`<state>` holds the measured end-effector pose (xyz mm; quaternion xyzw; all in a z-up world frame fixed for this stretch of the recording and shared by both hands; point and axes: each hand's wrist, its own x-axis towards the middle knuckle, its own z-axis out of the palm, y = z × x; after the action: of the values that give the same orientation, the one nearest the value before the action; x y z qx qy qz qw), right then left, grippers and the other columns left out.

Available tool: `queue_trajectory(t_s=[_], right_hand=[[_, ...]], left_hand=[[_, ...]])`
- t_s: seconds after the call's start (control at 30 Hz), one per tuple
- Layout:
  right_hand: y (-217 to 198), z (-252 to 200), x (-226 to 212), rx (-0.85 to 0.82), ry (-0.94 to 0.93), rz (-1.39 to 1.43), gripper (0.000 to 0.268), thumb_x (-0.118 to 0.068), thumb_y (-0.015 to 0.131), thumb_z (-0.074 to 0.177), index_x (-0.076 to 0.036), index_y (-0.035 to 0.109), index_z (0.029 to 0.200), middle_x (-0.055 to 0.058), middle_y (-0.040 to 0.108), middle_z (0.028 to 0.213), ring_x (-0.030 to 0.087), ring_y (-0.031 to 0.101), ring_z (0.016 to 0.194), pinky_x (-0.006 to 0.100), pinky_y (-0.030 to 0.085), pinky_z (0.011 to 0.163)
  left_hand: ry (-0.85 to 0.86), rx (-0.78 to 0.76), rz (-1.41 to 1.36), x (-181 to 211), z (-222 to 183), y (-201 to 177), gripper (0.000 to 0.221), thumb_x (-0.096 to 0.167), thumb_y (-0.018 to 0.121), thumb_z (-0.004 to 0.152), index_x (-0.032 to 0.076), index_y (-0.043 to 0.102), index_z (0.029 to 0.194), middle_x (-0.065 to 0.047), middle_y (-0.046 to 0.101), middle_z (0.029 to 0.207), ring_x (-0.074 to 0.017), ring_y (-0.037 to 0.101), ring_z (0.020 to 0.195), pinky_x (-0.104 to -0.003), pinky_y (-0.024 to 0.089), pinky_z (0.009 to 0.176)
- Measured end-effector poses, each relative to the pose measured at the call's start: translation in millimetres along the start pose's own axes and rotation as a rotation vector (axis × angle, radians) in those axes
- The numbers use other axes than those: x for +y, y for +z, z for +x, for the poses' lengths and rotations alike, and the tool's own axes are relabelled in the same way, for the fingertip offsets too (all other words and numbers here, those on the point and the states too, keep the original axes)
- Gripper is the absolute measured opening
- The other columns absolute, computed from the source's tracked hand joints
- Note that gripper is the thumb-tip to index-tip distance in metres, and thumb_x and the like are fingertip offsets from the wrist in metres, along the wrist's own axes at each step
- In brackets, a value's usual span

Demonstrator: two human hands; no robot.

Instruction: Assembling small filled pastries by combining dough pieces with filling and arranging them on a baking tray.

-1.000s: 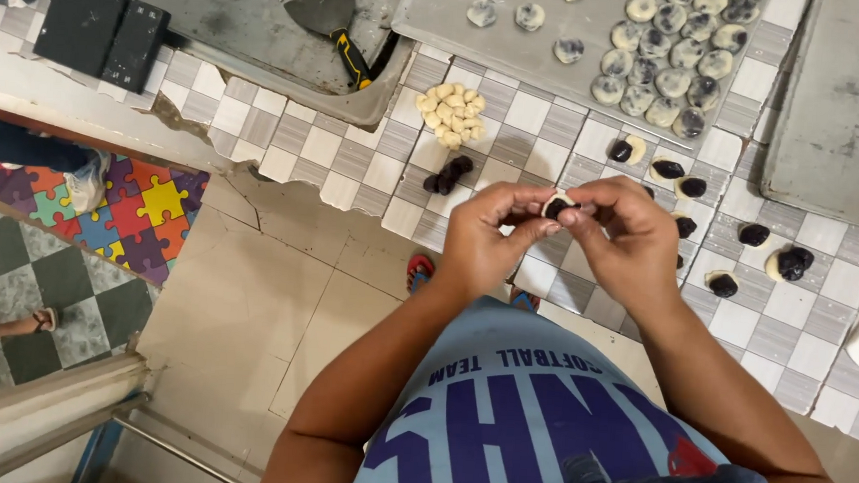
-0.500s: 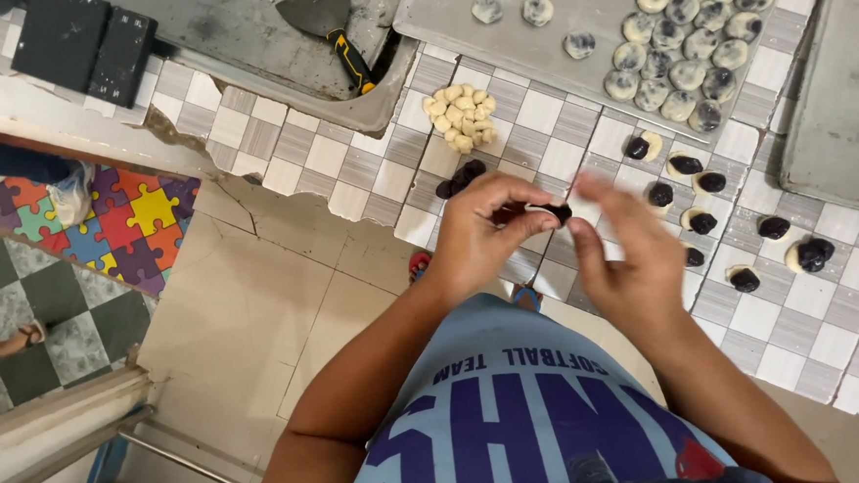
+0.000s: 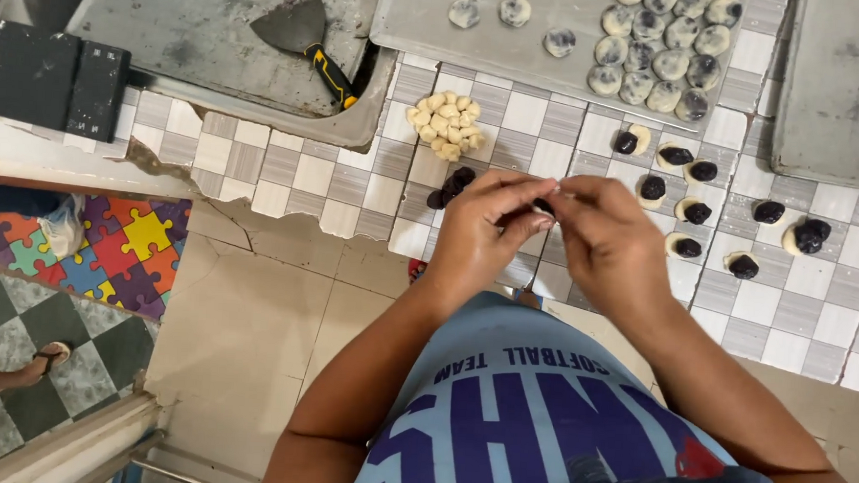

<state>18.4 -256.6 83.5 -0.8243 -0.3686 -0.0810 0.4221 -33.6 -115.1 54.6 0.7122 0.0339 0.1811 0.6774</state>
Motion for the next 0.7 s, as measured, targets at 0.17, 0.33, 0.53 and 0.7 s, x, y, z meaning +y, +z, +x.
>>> queue_trajectory(t_s=[0.17, 0.33, 0.53, 0.7], right_hand=[[-18, 6, -2, 0.015, 0.021, 0.297, 0.034, 0.007, 0.064, 0.081, 0.003, 0.059, 0.115, 0.021, 0.057, 0.105, 0.034, 0.062, 0.088, 0.041, 0.053, 0.074], [-11, 6, 20, 0.028, 0.045, 0.296, 0.031, 0.001, 0.076, 0.075, 0.002, 0.068, 0.105, 0.012, 0.061, 0.085, 0.024, 0.064, 0.069, 0.031, 0.053, 0.061], [5, 12, 37, 0.088, -0.218, -0.083, 0.018, 0.007, 0.066, 0.087, -0.001, 0.071, 0.102, 0.011, 0.065, 0.096, 0.027, 0.065, 0.080, 0.029, 0.053, 0.063], [3, 21, 27, -0.164, -0.197, 0.087, 0.030, -0.003, 0.063, 0.083, 0.005, 0.062, 0.113, 0.021, 0.059, 0.101, 0.039, 0.061, 0.085, 0.043, 0.050, 0.065]], left_hand=[[-0.010, 0.096, -0.198, 1, 4, 2, 0.020, 0.001, 0.073, 0.076, 0.006, 0.070, 0.096, -0.008, 0.059, 0.084, -0.0123, 0.064, 0.074, -0.024, 0.057, 0.061], [-0.064, 0.084, -0.315, 9, -2, 12, 0.020, 0.006, 0.071, 0.081, 0.004, 0.068, 0.101, -0.007, 0.060, 0.086, -0.0111, 0.065, 0.078, -0.022, 0.055, 0.068], [-0.249, -0.192, -0.380, 56, -12, 7, 0.059, 0.013, 0.053, 0.093, -0.001, 0.022, 0.142, -0.034, 0.011, 0.146, -0.0552, 0.018, 0.126, -0.058, 0.026, 0.106], [-0.353, -0.215, -0.457, 63, -10, -5, 0.077, 0.021, 0.046, 0.094, -0.001, -0.007, 0.144, -0.038, -0.001, 0.144, -0.0541, 0.008, 0.130, -0.058, 0.012, 0.108]])
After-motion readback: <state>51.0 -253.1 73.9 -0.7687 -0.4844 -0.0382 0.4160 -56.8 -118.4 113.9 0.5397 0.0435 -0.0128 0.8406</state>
